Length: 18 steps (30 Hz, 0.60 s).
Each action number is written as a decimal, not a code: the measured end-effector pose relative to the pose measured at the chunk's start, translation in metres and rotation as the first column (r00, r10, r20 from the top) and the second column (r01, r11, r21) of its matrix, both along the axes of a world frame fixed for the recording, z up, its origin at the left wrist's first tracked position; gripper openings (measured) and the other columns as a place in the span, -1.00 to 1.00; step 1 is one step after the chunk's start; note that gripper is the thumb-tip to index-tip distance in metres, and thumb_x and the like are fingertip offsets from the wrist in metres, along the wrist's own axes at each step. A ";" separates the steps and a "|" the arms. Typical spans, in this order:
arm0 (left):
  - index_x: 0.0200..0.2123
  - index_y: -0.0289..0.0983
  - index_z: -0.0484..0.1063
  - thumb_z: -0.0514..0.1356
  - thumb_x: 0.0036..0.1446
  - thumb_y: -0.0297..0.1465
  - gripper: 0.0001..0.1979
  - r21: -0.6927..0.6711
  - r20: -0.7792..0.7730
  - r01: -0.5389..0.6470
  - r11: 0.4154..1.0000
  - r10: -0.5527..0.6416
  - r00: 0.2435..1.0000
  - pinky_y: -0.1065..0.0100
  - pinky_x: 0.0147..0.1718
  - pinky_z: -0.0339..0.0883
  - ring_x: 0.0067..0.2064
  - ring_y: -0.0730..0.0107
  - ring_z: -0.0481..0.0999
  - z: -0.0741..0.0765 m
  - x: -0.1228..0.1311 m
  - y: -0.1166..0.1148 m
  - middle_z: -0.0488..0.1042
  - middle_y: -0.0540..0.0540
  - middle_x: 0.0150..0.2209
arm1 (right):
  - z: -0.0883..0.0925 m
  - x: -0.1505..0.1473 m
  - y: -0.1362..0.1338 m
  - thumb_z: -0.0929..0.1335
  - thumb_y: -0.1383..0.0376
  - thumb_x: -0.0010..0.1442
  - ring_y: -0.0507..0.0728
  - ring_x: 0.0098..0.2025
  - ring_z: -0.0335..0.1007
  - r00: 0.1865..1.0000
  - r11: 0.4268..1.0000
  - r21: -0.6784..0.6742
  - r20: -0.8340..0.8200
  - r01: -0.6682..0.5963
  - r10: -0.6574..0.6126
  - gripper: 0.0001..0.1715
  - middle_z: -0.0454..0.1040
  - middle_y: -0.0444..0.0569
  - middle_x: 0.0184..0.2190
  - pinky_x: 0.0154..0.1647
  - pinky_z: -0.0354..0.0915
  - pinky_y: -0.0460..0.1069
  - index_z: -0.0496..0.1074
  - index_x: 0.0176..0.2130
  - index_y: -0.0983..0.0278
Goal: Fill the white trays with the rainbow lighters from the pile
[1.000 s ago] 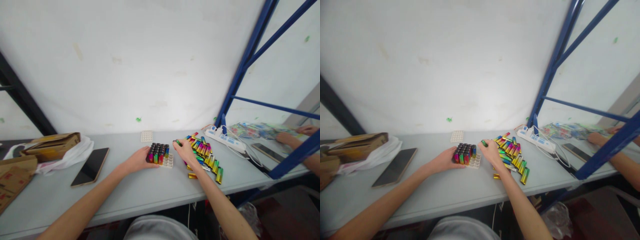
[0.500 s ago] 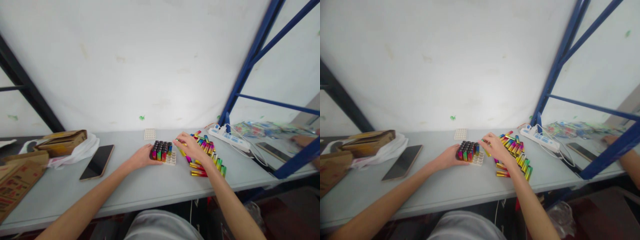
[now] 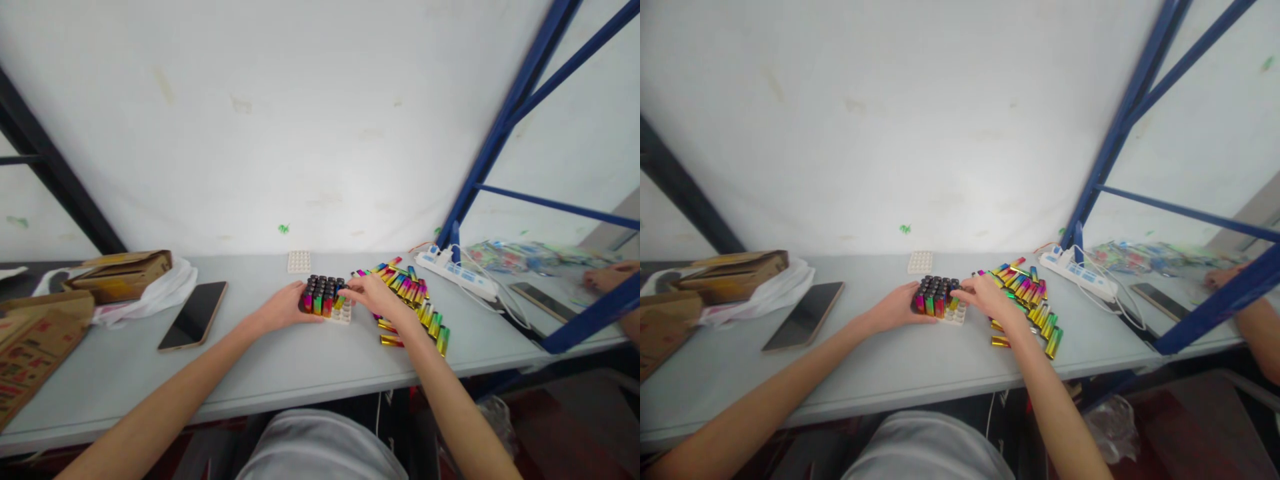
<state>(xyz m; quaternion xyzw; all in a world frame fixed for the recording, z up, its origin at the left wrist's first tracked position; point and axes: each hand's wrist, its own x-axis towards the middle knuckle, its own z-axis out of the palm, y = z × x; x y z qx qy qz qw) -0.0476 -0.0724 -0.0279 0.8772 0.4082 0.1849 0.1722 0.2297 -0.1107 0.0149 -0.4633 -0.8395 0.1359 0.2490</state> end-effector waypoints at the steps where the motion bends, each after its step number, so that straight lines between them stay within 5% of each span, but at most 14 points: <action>1: 0.04 -0.28 0.54 0.44 0.00 0.14 -0.27 0.000 0.000 -0.001 1.000 0.001 1.000 0.03 0.08 0.44 0.01 -0.12 0.58 0.000 0.000 0.000 0.60 -0.25 -0.05 | -0.001 -0.002 0.000 0.38 0.06 0.46 0.07 -0.49 0.27 1.000 1.000 0.001 0.031 -0.006 0.006 -0.50 0.54 -0.09 -0.52 -0.37 0.08 -0.03 0.56 -0.44 0.26; 6: 0.01 -0.26 0.54 0.43 -0.01 0.15 -0.29 0.013 0.004 -0.003 1.000 0.003 1.000 0.06 0.07 0.45 -0.01 -0.09 0.58 -0.002 -0.001 0.001 0.60 -0.23 -0.03 | 0.000 -0.012 -0.003 0.43 0.05 0.43 0.10 -0.46 0.37 0.985 0.998 0.041 0.158 0.057 -0.063 -0.55 0.56 -0.04 -0.52 -0.35 0.12 -0.02 0.60 -0.41 0.24; 9: -0.02 -0.25 0.53 0.42 -0.03 0.18 -0.28 0.015 -0.015 -0.025 1.000 0.025 1.000 0.08 0.03 0.46 -0.02 -0.11 0.59 -0.001 -0.001 0.002 0.60 -0.24 -0.05 | 0.001 -0.006 0.000 0.45 0.00 0.39 0.11 -0.44 0.43 0.990 0.998 -0.050 0.137 0.039 -0.032 -0.56 0.60 -0.03 -0.49 -0.35 0.16 -0.03 0.63 -0.38 0.25; 12: -0.06 -0.26 0.54 0.41 -0.04 0.20 -0.28 0.011 -0.007 -0.035 0.999 0.035 0.999 0.08 0.01 0.46 -0.03 -0.12 0.59 0.001 -0.001 0.001 0.60 -0.25 -0.08 | 0.004 0.020 0.005 0.43 -0.02 0.39 0.11 -0.44 0.47 0.999 0.986 -0.165 0.036 0.011 -0.005 -0.54 0.63 -0.05 -0.48 -0.37 0.22 -0.05 0.64 -0.32 0.29; 18: -0.09 -0.24 0.53 0.41 -0.05 0.21 -0.30 -0.014 -0.008 -0.045 0.999 0.045 0.999 0.06 0.01 0.46 -0.06 -0.10 0.59 0.006 0.000 -0.002 0.61 -0.24 -0.08 | 0.010 0.081 0.008 0.44 0.19 0.37 0.16 -0.31 0.60 0.968 0.963 -0.113 0.077 0.245 -0.237 -0.74 0.71 0.06 -0.32 -0.26 0.32 -0.03 0.62 -0.27 0.32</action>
